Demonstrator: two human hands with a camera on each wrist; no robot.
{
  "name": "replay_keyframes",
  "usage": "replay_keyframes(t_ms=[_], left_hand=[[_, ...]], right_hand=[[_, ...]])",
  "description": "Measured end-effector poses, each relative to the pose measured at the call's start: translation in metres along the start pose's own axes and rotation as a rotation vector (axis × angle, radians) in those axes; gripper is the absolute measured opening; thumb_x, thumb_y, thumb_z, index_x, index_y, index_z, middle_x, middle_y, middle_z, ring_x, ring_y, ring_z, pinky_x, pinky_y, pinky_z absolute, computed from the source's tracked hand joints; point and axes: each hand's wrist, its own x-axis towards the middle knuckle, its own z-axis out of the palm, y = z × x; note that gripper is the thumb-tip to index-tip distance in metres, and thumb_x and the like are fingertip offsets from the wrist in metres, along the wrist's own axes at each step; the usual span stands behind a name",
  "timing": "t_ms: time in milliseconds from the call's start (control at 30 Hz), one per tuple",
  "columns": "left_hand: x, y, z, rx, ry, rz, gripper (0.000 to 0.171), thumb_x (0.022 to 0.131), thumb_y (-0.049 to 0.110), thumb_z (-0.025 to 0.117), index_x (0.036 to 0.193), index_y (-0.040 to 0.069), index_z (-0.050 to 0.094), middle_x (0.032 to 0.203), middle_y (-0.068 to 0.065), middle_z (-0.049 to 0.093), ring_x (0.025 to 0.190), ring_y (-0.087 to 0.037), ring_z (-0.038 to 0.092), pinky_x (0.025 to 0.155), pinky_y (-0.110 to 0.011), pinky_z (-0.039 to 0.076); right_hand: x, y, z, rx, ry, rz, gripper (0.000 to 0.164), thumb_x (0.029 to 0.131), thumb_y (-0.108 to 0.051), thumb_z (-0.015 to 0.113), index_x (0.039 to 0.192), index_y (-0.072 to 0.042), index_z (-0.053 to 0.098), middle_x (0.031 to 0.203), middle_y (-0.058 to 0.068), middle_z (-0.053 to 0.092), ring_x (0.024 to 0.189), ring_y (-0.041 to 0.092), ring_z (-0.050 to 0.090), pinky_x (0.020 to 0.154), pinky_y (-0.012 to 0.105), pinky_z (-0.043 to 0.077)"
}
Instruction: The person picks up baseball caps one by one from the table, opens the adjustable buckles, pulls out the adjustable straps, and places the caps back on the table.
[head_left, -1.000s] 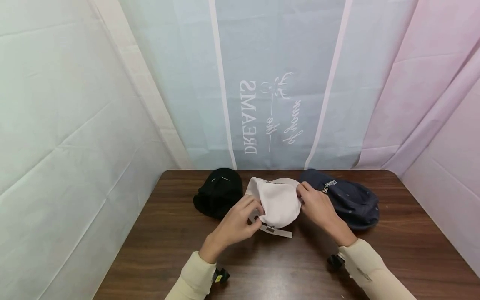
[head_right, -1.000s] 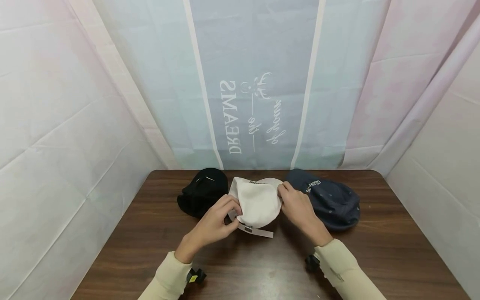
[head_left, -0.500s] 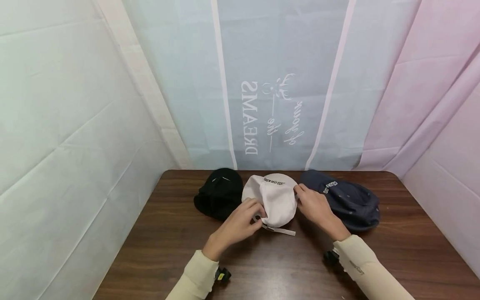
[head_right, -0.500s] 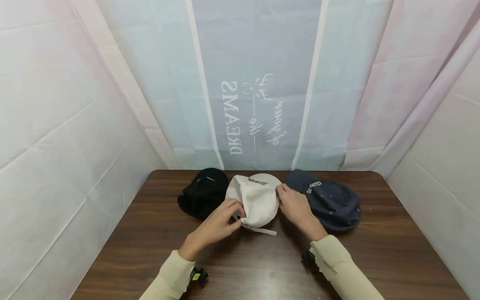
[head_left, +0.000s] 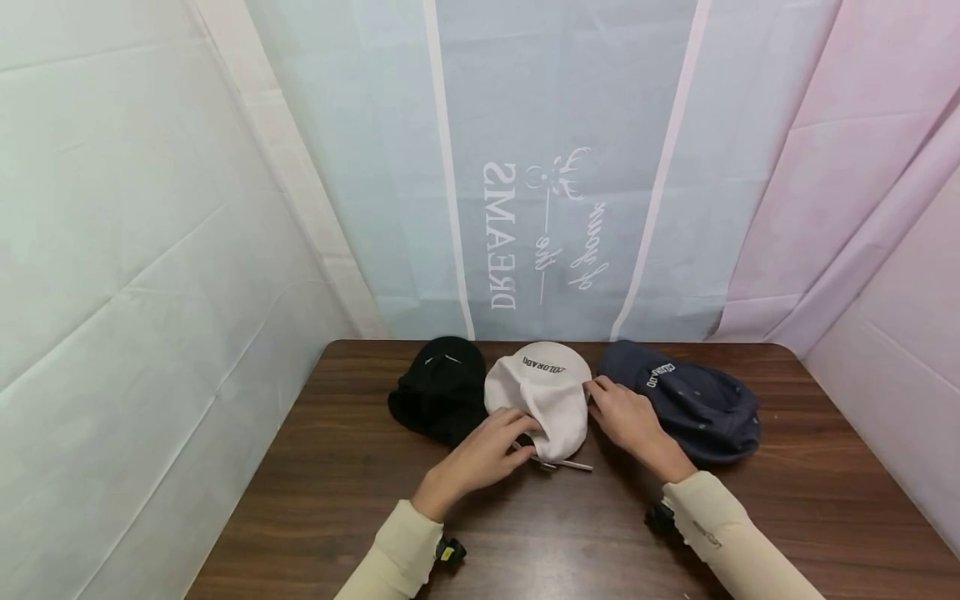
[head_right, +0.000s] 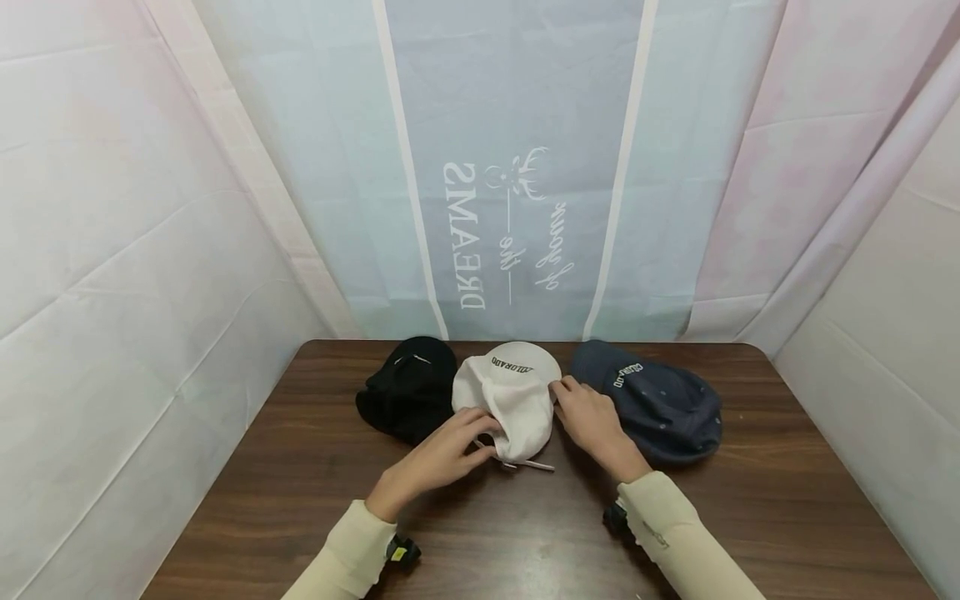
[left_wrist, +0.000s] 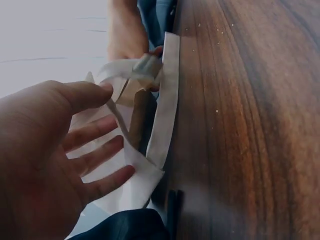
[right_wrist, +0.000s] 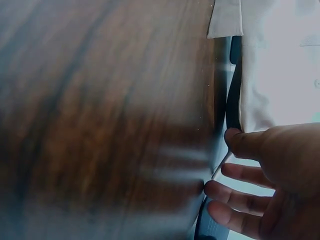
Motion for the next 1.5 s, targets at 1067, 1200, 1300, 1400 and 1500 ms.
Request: replay_keyframes(t_ms=[1067, 1200, 1300, 1400, 1500], left_hand=[[0.002, 0.022, -0.005, -0.008, 0.093, 0.091, 0.019, 0.106, 0.016, 0.065, 0.121, 0.018, 0.076, 0.117, 0.006, 0.072, 0.106, -0.006, 0.067, 0.091, -0.02, 0.054], [0.004, 0.024, -0.006, -0.011, 0.124, 0.114, 0.019, 0.105, 0.014, 0.065, 0.121, 0.018, 0.076, 0.114, 0.006, 0.072, 0.101, -0.007, 0.065, 0.087, -0.018, 0.053], [0.006, 0.026, -0.006, -0.015, 0.158, 0.127, 0.018, 0.105, 0.013, 0.066, 0.12, 0.017, 0.076, 0.114, 0.005, 0.072, 0.098, -0.006, 0.065, 0.085, -0.016, 0.052], [0.01, 0.029, -0.006, -0.039, 0.186, 0.143, 0.018, 0.105, 0.011, 0.066, 0.119, 0.016, 0.076, 0.113, 0.005, 0.072, 0.093, -0.005, 0.063, 0.082, -0.013, 0.05], [0.015, 0.033, -0.005, -0.074, 0.201, 0.156, 0.019, 0.105, 0.009, 0.064, 0.119, 0.014, 0.076, 0.112, 0.005, 0.072, 0.091, -0.004, 0.062, 0.081, -0.01, 0.048]], right_hand=[[-0.018, -0.001, -0.032, 0.095, 0.0, 0.058, 0.031, 0.096, -0.018, 0.078, 0.125, -0.007, 0.074, 0.124, 0.013, 0.072, 0.102, 0.031, 0.074, 0.075, 0.05, 0.06], [-0.021, 0.0, -0.046, 0.102, 0.006, 0.073, 0.027, 0.097, -0.019, 0.077, 0.122, -0.008, 0.076, 0.124, 0.013, 0.072, 0.104, 0.032, 0.074, 0.076, 0.051, 0.06], [-0.025, 0.003, -0.056, 0.104, 0.001, 0.08, 0.026, 0.098, -0.019, 0.076, 0.121, -0.008, 0.076, 0.125, 0.013, 0.072, 0.105, 0.033, 0.073, 0.077, 0.052, 0.06], [-0.03, 0.007, -0.066, 0.111, 0.005, 0.084, 0.026, 0.097, -0.018, 0.076, 0.121, -0.008, 0.076, 0.125, 0.013, 0.072, 0.108, 0.033, 0.072, 0.079, 0.054, 0.06], [-0.035, 0.012, -0.075, 0.116, 0.016, 0.076, 0.025, 0.096, -0.017, 0.078, 0.12, -0.009, 0.077, 0.125, 0.013, 0.073, 0.111, 0.035, 0.072, 0.081, 0.056, 0.06]])
